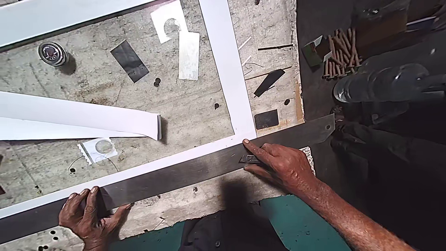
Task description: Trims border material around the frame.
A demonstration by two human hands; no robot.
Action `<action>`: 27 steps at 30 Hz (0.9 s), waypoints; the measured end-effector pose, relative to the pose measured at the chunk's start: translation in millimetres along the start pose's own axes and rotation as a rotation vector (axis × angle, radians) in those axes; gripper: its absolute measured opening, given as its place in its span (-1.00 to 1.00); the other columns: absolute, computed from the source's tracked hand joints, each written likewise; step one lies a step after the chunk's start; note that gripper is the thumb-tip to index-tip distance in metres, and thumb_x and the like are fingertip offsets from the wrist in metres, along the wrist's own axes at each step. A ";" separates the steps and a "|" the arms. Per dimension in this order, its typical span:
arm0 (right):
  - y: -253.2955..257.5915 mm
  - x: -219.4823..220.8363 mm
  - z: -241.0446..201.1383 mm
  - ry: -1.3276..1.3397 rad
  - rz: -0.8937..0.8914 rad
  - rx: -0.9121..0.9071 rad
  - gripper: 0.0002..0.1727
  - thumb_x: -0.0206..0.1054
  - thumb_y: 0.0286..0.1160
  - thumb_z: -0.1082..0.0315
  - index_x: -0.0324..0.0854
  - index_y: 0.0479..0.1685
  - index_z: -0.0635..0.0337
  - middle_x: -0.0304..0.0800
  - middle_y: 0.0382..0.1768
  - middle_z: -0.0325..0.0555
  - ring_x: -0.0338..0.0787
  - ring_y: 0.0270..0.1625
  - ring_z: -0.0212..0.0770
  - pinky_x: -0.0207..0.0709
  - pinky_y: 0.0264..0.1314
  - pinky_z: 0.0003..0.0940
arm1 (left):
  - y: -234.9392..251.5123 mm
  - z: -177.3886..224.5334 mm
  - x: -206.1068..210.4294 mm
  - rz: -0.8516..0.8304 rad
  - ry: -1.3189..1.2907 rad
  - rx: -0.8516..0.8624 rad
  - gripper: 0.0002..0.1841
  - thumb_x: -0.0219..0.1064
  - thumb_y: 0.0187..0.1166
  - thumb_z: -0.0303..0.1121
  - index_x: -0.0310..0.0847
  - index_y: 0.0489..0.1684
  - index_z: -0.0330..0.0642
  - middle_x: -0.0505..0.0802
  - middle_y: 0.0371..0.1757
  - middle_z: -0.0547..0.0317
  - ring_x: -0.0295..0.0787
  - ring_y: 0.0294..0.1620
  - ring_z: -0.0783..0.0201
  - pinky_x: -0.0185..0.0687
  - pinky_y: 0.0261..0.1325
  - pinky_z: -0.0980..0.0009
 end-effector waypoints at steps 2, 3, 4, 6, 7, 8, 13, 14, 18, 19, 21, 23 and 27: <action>2.3 1.8 -2.9 0.009 -0.004 -0.005 -0.32 0.23 0.59 -0.30 0.56 0.64 -0.21 0.61 -0.50 -0.14 0.60 -0.53 -0.10 0.37 -0.55 -0.21 | 0.7 0.4 0.4 -0.007 0.010 0.003 0.04 0.36 0.10 0.57 0.48 0.64 0.12 0.57 0.58 0.00 0.27 0.75 0.11 -0.09 0.83 0.15; 3.5 2.2 -4.3 0.011 -0.005 -0.007 -0.32 0.22 0.60 -0.30 0.56 0.64 -0.22 0.60 -0.51 -0.14 0.59 -0.54 -0.11 0.35 -0.56 -0.21 | 1.1 1.1 0.5 -0.007 0.014 0.004 0.03 0.34 0.12 0.56 0.48 0.63 0.11 0.58 0.57 -0.03 0.28 0.74 0.09 -0.08 0.82 0.15; 4.4 2.4 -5.4 0.012 -0.007 -0.005 -0.33 0.22 0.60 -0.29 0.56 0.64 -0.23 0.60 -0.51 -0.14 0.58 -0.55 -0.11 0.35 -0.56 -0.21 | 1.7 2.0 0.3 -0.006 0.016 0.004 0.02 0.33 0.13 0.56 0.49 0.62 0.10 0.59 0.56 -0.05 0.29 0.73 0.07 -0.07 0.81 0.14; 5.2 2.6 -6.5 0.015 -0.015 -0.004 -0.34 0.21 0.61 -0.28 0.55 0.64 -0.23 0.59 -0.51 -0.14 0.57 -0.55 -0.10 0.34 -0.57 -0.20 | 2.6 3.5 0.7 -0.011 0.027 0.002 0.04 0.29 0.14 0.59 0.48 0.64 0.11 0.59 0.56 -0.06 0.29 0.74 0.06 -0.08 0.81 0.13; 5.2 3.0 -6.7 0.017 -0.021 -0.001 -0.34 0.20 0.62 -0.28 0.55 0.65 -0.24 0.59 -0.51 -0.14 0.58 -0.55 -0.10 0.34 -0.57 -0.20 | 2.6 3.5 0.8 -0.012 0.027 0.000 0.04 0.29 0.14 0.60 0.48 0.64 0.10 0.59 0.56 -0.08 0.28 0.74 0.05 -0.08 0.82 0.13; 5.0 3.6 -6.9 0.015 -0.027 0.002 -0.34 0.20 0.63 -0.27 0.54 0.66 -0.25 0.60 -0.51 -0.14 0.59 -0.55 -0.10 0.34 -0.57 -0.20 | 2.3 3.0 1.1 -0.012 0.028 -0.003 0.05 0.30 0.13 0.60 0.48 0.64 0.09 0.58 0.56 -0.08 0.28 0.74 0.05 -0.09 0.82 0.13; 5.6 3.9 -9.8 -0.008 -0.032 0.000 -0.34 0.21 0.63 -0.24 0.53 0.67 -0.21 0.66 -0.51 -0.14 0.63 -0.54 -0.08 0.39 -0.55 -0.19 | 4.5 4.9 0.9 -0.013 0.023 -0.008 0.06 0.28 0.14 0.61 0.48 0.63 0.06 0.59 0.54 -0.12 0.29 0.73 0.03 -0.08 0.81 0.12; 6.0 3.9 -10.5 -0.015 -0.035 0.001 -0.34 0.21 0.63 -0.24 0.52 0.67 -0.20 0.67 -0.51 -0.13 0.64 -0.53 -0.07 0.40 -0.54 -0.19 | 4.7 4.9 1.0 -0.018 0.022 -0.010 0.06 0.27 0.14 0.61 0.47 0.64 0.06 0.59 0.54 -0.13 0.29 0.73 0.02 -0.09 0.82 0.11; 8.0 3.7 -12.7 -0.018 -0.036 0.005 -0.35 0.23 0.63 -0.20 0.53 0.66 -0.16 0.72 -0.48 -0.13 0.70 -0.48 -0.05 0.45 -0.52 -0.18 | 5.8 4.1 1.4 -0.018 0.022 -0.012 0.06 0.28 0.15 0.61 0.48 0.63 0.04 0.60 0.53 -0.14 0.30 0.72 0.01 -0.09 0.81 0.10; 8.0 4.2 -13.1 -0.019 -0.035 0.005 -0.35 0.22 0.63 -0.20 0.53 0.66 -0.16 0.73 -0.47 -0.13 0.71 -0.48 -0.05 0.45 -0.51 -0.18 | 5.7 3.6 1.1 -0.016 0.021 -0.011 0.06 0.28 0.15 0.60 0.48 0.62 0.03 0.60 0.53 -0.14 0.31 0.71 0.01 -0.08 0.81 0.11; 8.3 3.6 -13.4 -0.031 -0.029 0.005 -0.35 0.21 0.63 -0.21 0.54 0.65 -0.16 0.74 -0.46 -0.14 0.72 -0.47 -0.05 0.46 -0.51 -0.18 | 5.3 2.8 1.3 -0.018 0.019 -0.012 0.06 0.29 0.13 0.60 0.50 0.61 0.04 0.60 0.53 -0.12 0.31 0.72 0.03 -0.07 0.81 0.11; 8.6 2.9 -13.8 -0.038 -0.030 0.009 -0.35 0.22 0.63 -0.20 0.54 0.65 -0.15 0.75 -0.45 -0.13 0.73 -0.46 -0.05 0.47 -0.50 -0.18 | 5.6 3.2 1.3 -0.022 0.017 -0.011 0.06 0.30 0.13 0.60 0.50 0.61 0.02 0.60 0.53 -0.13 0.31 0.72 0.02 -0.07 0.81 0.11; 9.4 1.3 -14.9 -0.043 -0.025 0.006 -0.36 0.23 0.61 -0.19 0.57 0.62 -0.14 0.76 -0.45 -0.13 0.73 -0.46 -0.04 0.47 -0.50 -0.18 | 4.8 3.0 1.3 -0.010 0.017 -0.008 0.06 0.31 0.10 0.59 0.50 0.60 0.03 0.60 0.53 -0.13 0.32 0.71 0.02 -0.06 0.81 0.11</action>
Point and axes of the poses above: each hand's wrist, its own y-axis towards the middle knuckle, its own x-axis out of the palm, z = x × y, the point moved 9 cm from there along y, towards the middle knuckle
